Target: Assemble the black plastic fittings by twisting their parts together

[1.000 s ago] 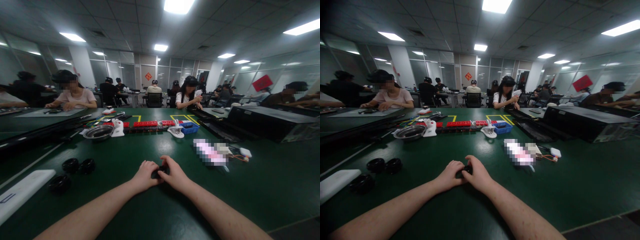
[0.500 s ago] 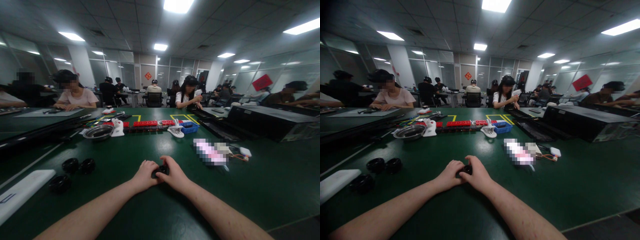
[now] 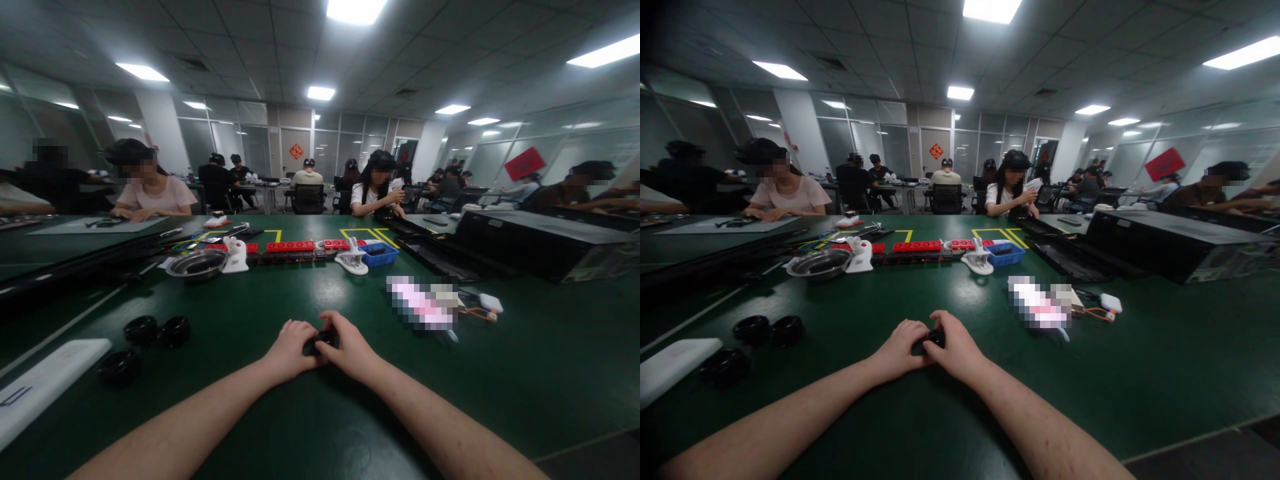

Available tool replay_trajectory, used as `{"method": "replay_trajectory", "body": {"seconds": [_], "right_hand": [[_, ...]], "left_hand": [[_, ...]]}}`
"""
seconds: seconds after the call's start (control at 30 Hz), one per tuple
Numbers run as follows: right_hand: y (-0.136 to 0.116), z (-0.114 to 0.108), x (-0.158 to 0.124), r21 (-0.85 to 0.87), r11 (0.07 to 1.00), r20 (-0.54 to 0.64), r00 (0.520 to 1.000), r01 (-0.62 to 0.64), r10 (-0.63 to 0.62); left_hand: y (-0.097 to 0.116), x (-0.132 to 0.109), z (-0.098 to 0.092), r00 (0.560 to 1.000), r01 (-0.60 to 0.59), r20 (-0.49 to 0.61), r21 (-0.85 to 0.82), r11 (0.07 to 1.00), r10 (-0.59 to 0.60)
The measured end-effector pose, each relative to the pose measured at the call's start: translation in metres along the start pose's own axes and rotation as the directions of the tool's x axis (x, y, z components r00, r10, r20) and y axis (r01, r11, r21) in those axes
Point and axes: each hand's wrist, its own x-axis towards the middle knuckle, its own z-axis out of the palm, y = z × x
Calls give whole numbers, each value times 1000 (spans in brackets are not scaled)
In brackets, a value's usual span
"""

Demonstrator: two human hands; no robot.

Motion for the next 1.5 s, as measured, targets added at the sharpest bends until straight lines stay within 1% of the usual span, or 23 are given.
{"method": "replay_trajectory", "body": {"seconds": [0.07,0.13,0.2,0.33,0.43,0.5,0.6,0.67,0.73,0.83,0.9,0.97,1.0,1.07,1.13,1.2,1.3,1.37,1.43,1.5], "right_hand": [[-1,-2,-1,48,997,65,996,56,-59],[-2,-4,-2,62,996,97,992,69,-75],[-2,-4,-3,36,999,82,996,34,-37],[-1,-1,-1,-39,998,-5,999,-48,48],[0,1,0,-43,997,-23,998,-63,62],[0,1,0,-6,999,-7,999,-40,40],[-1,-1,-2,76,996,52,998,42,-46],[-1,-2,-3,96,993,74,994,75,-82],[-1,-2,-4,63,996,38,997,62,-64],[1,0,-2,-7,1000,-68,998,3,-4],[2,1,0,-26,999,-107,994,-30,27],[2,1,0,-11,999,-92,995,-34,32],[2,1,0,12,1000,-64,998,-16,17],[0,-1,-1,79,996,10,999,42,-43],[-1,-3,-2,117,990,52,995,80,-87],[-1,-3,-2,86,994,42,997,65,-69],[3,0,-1,-11,1000,-33,999,2,-3],[5,3,0,-44,998,-75,997,-37,33],[5,4,0,-21,999,-66,997,-38,37],[2,2,0,50,999,-1,1000,13,-13]], "left_hand": [[0,0,0,1000,5,4,6,1000,-5],[0,1,0,1000,10,5,13,1000,-10],[0,1,0,1000,6,9,14,1000,-6],[0,0,0,1000,4,7,6,1000,-4],[0,1,0,1000,9,3,13,1000,-9],[0,1,0,1000,4,2,17,1000,-4],[-1,0,0,1000,2,1,16,1000,-2],[-2,0,1,1000,4,2,14,1000,-4],[-2,0,1,1000,1,6,10,1000,-1],[-1,0,0,1000,-1,12,7,1000,1],[-1,0,-1,1000,0,9,5,1000,0],[-1,0,0,1000,0,8,4,1000,0],[-1,0,0,1000,0,9,5,1000,0],[-2,0,1,1000,3,9,8,1000,-3],[-3,0,2,1000,6,7,13,1000,-6],[-3,0,2,1000,4,11,15,1000,-5],[-1,0,1,1000,8,14,16,1000,-8],[0,0,0,1000,12,12,12,1000,-12],[0,0,-1,1000,10,14,7,1000,-10],[0,0,0,1000,8,15,4,1000,-8]]}}
